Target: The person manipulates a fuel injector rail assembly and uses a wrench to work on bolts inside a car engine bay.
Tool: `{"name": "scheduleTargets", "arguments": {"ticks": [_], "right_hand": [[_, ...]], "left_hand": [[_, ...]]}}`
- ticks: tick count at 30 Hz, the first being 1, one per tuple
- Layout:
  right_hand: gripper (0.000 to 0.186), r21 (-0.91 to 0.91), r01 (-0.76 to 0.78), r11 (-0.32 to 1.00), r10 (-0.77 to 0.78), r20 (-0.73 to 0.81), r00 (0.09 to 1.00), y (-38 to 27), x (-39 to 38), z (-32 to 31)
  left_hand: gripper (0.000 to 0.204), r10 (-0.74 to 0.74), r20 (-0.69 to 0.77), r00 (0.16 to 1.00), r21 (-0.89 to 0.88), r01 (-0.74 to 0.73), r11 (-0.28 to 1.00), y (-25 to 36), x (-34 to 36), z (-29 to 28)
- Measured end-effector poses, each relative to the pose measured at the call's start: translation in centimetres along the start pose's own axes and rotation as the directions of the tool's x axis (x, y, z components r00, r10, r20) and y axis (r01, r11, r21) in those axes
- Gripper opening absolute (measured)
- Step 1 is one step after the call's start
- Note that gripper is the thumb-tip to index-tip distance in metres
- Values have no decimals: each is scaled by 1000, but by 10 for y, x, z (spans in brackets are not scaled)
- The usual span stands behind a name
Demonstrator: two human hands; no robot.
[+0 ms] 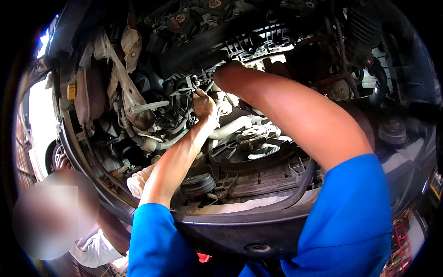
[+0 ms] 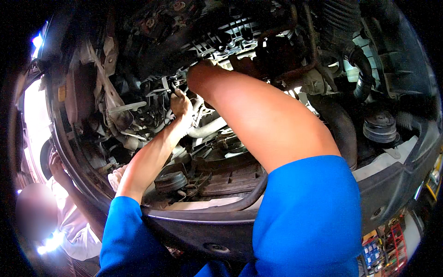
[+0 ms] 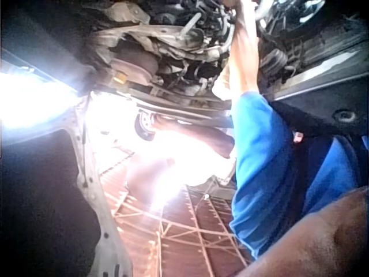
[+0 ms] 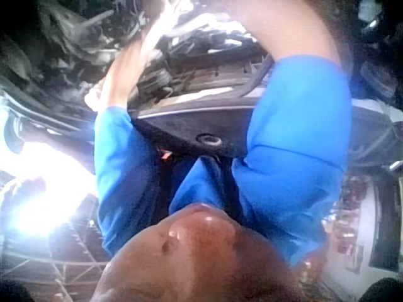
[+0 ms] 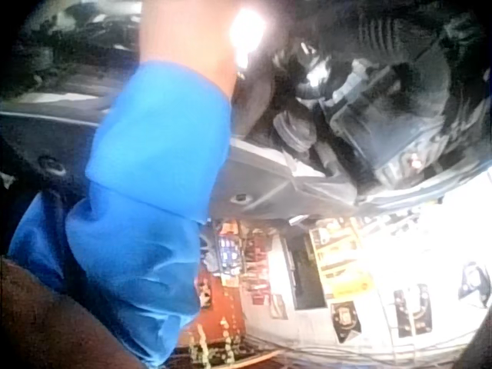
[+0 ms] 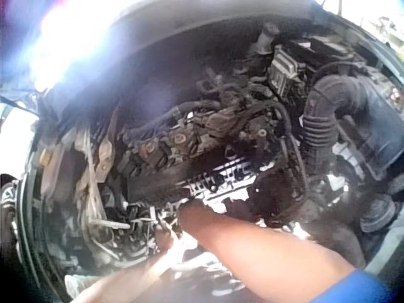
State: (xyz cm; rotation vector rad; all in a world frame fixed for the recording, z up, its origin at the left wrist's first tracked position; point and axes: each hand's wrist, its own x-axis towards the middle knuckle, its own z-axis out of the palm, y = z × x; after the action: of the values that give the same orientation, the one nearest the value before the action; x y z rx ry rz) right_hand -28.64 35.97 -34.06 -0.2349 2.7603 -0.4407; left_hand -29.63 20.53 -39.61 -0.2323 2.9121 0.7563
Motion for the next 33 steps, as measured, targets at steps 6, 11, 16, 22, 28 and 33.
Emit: {"name": "scheduleTargets", "arguments": {"ticks": [6,11,16,22,28,33], "right_hand": [[19,8,7,1000,-7,-7,1000,-5,1,0],[19,7,15,1000,-15,-16,1000,-4,2,1],[18,10,19,1000,-18,-25,1000,-3,3,4],[18,15,14,1000,-14,-26,1000,-2,2,5],[18,2,28,1000,-28,-31,999,-3,3,7],[18,3,6,1000,-6,-38,999,4,1,12]], "left_hand": [[43,-116,396,911,-529,330,782,2,-16,-1],[34,-150,485,862,-638,466,613,-1,-4,1],[30,-158,498,853,-638,484,599,8,-6,-9],[23,9,466,885,-638,328,696,19,-4,-9],[25,-184,464,867,-422,398,814,24,-1,-12],[27,-323,449,833,-423,517,744,55,-12,-21]]}}
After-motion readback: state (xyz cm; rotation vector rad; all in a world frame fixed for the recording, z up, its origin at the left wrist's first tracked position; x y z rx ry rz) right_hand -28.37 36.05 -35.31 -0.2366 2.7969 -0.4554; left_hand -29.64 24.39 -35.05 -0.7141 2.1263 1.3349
